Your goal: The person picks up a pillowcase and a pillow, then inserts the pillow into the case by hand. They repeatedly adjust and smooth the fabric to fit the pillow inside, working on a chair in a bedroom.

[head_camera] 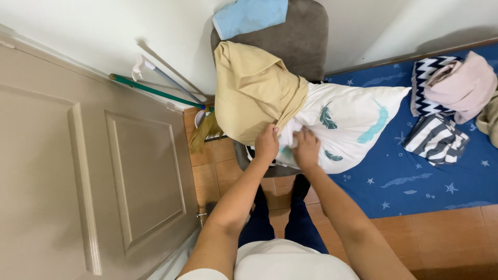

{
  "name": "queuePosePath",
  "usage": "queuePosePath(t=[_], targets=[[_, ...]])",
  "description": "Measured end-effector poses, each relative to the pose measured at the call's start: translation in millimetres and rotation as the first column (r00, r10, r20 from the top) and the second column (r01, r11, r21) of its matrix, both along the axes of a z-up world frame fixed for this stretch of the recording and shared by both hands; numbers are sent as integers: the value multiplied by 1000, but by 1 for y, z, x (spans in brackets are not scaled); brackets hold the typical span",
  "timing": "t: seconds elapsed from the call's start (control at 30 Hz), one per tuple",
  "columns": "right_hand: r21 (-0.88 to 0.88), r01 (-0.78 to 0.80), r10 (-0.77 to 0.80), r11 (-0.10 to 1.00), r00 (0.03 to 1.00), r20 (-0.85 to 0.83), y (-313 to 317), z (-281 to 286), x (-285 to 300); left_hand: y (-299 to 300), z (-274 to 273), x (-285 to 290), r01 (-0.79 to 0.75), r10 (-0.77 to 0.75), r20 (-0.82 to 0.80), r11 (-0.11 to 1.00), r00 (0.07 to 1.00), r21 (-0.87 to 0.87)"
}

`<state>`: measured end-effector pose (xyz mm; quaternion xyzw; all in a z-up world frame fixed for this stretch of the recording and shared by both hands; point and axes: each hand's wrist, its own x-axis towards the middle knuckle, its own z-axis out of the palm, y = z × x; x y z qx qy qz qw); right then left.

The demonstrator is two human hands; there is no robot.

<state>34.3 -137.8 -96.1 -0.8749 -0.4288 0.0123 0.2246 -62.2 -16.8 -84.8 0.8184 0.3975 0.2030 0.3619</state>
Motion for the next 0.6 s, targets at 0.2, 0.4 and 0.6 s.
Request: queuePosePath(t=[0.2, 0.4, 0.6], targets=[[161, 143, -72, 977, 920, -385, -6, -64, 61, 18, 9, 18, 32, -33, -2, 992, 999, -125], [437, 771, 256, 464, 355, -899, 1, -13, 58, 24, -3, 47, 78, 4, 235, 937, 972, -340], [370, 779, 345, 506, 209, -915, 6, 45, 34, -3, 29, 73, 392, 248, 491, 359, 835, -847]])
